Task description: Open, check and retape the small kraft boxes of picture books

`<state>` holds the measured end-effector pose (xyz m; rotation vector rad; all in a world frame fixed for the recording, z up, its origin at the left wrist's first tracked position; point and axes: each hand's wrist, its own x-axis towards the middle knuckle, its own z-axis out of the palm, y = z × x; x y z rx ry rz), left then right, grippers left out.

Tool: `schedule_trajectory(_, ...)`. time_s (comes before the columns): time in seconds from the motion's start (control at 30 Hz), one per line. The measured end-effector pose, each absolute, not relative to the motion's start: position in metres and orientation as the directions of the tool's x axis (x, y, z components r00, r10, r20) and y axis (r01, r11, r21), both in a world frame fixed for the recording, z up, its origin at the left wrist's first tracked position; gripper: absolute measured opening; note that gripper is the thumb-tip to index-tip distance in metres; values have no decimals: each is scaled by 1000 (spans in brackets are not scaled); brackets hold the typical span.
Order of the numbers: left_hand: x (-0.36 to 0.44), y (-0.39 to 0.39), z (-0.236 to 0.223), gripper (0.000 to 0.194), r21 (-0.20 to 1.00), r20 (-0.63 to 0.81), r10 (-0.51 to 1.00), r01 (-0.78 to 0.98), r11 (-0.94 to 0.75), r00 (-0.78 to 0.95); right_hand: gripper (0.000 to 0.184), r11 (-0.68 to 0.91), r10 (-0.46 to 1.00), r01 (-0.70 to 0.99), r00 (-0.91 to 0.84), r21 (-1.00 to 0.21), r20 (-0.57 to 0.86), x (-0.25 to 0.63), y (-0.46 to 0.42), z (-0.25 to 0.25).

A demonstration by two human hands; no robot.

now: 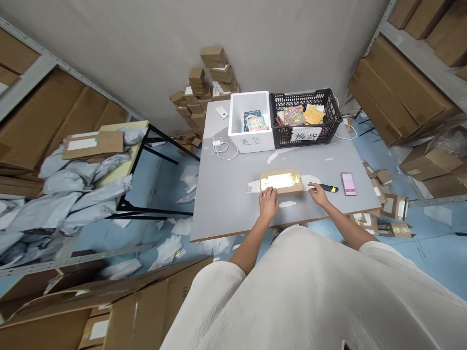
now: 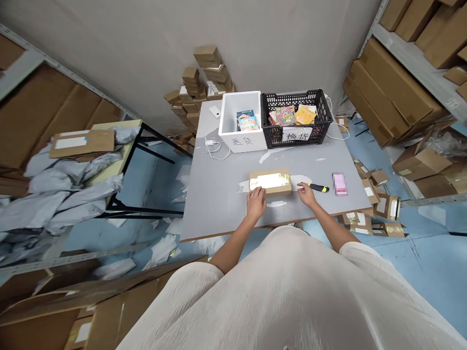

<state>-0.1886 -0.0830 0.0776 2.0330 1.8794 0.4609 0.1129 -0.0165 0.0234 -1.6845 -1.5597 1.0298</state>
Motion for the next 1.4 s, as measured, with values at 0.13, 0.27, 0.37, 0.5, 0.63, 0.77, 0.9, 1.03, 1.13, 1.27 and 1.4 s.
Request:
schedule_trajectory(0.13, -184, -88, 82, 68, 410, -23, 1000, 912, 1, 9, 47, -194, 973, 696, 46, -691, -226, 152, -14, 10)
schedule_trajectory(0.27, -179, -92, 83, 72, 383, -56, 997, 921, 74, -57, 54, -194, 948, 866, 45, -461, -314, 180, -6, 1)
schedule_trajectory(0.37, -175, -92, 83, 70, 379, -70, 994, 920, 103, -82, 63, -144, 934, 930, 14, -338, -358, 192, 3, -4)
schedule_trajectory(0.5, -171, -91, 83, 69, 374, -92, 990, 918, 135, -108, 63, -84, 913, 962, -31, -261, -407, 200, 12, -10)
schedule_trajectory(0.63, -168, -89, 84, 68, 374, -108, 985, 913, 165, -134, 58, -44, 907, 969, -63, -243, -416, 202, 12, -17)
schedule_trajectory(0.77, -166, -90, 86, 70, 373, -114, 982, 910, 181, -148, 56, -15, 924, 969, -81, -246, -374, 204, 10, -23)
schedule_trajectory(0.9, -166, -90, 86, 71, 369, -123, 980, 909, 191, -156, 55, -15, 916, 968, -87, -249, -392, 208, 10, -27)
schedule_trajectory(1.03, -169, -88, 86, 75, 368, -129, 981, 912, 180, -141, 55, -50, 908, 963, -67, -266, -413, 210, 10, -27)
schedule_trajectory(1.13, -171, -87, 84, 74, 379, -119, 985, 911, 163, -127, 59, -158, 910, 928, 4, -338, -415, 208, 11, -24)
schedule_trajectory(1.27, -173, -85, 82, 71, 383, -104, 988, 912, 146, -114, 67, -355, 909, 748, 136, -561, -394, 197, 21, -10)
schedule_trajectory(1.4, -176, -85, 80, 71, 407, -91, 992, 905, 119, -89, 65, -413, 908, 439, 131, -798, -398, 176, 43, 19)
